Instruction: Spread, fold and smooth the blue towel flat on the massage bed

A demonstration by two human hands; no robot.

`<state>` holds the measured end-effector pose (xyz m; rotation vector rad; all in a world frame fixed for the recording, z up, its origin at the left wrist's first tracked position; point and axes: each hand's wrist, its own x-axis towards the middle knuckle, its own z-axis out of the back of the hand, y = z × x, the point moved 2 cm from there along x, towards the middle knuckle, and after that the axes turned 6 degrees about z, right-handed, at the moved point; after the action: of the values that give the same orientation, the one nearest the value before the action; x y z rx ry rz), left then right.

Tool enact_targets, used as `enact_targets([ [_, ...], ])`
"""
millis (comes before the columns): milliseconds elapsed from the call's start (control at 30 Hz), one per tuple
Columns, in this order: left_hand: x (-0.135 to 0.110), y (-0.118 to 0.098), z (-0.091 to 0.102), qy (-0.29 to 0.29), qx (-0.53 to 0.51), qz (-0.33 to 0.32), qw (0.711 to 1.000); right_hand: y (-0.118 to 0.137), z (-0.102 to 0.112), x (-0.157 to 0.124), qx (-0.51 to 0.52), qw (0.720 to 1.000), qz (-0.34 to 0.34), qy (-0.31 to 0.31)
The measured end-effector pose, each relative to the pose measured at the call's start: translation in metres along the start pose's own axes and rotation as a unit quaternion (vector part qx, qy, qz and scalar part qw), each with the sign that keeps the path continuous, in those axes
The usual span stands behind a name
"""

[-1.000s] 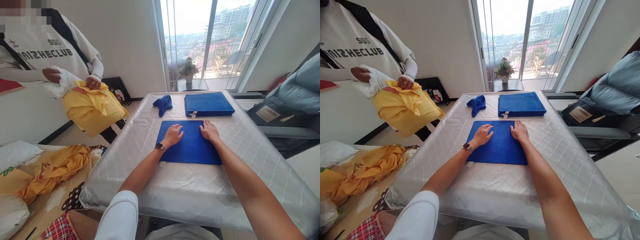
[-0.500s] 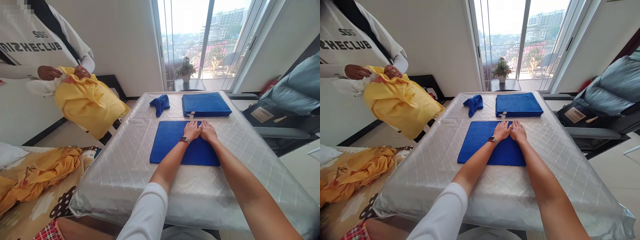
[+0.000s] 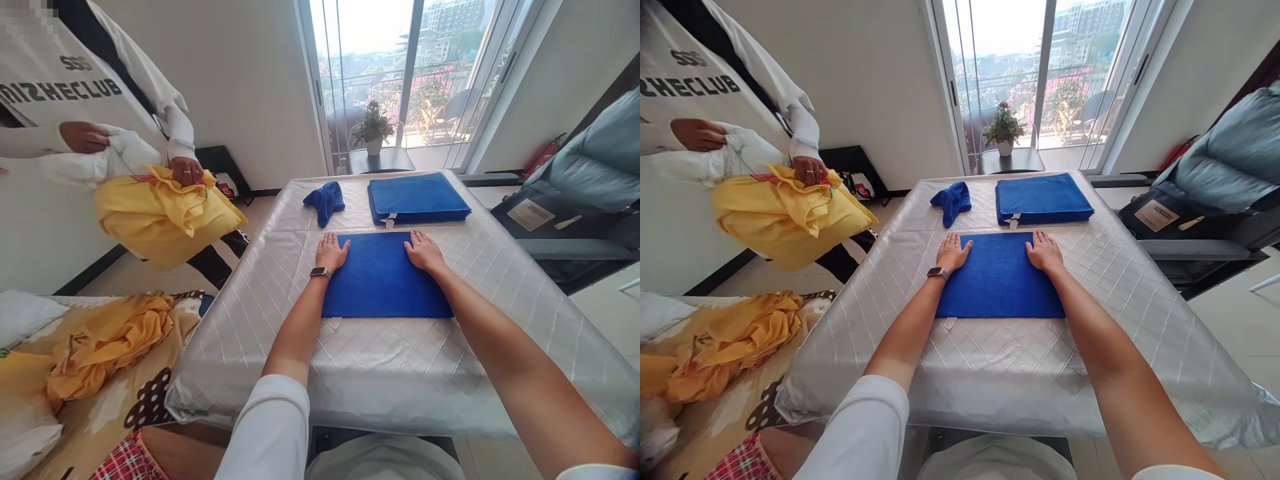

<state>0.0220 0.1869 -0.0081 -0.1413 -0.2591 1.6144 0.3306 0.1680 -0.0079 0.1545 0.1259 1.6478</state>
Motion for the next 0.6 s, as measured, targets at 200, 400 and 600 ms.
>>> enact_targets([
  [200, -0.001, -0.007, 0.002, 0.002, -0.009, 0.001, 1.000, 0.011, 0.010, -0.010, -0.050, 0.998, -0.013, -0.040],
  [400, 0.000, -0.004, 0.001, -0.003, -0.012, 0.003, 1.000, 0.026, 0.016, -0.046, -0.074, 0.995, 0.039, -0.052],
  [600, 0.001, -0.004, -0.001, -0.017, -0.004, 0.002, 1.000, 0.018, 0.004, -0.072, -0.029, 0.999, 0.022, 0.028],
])
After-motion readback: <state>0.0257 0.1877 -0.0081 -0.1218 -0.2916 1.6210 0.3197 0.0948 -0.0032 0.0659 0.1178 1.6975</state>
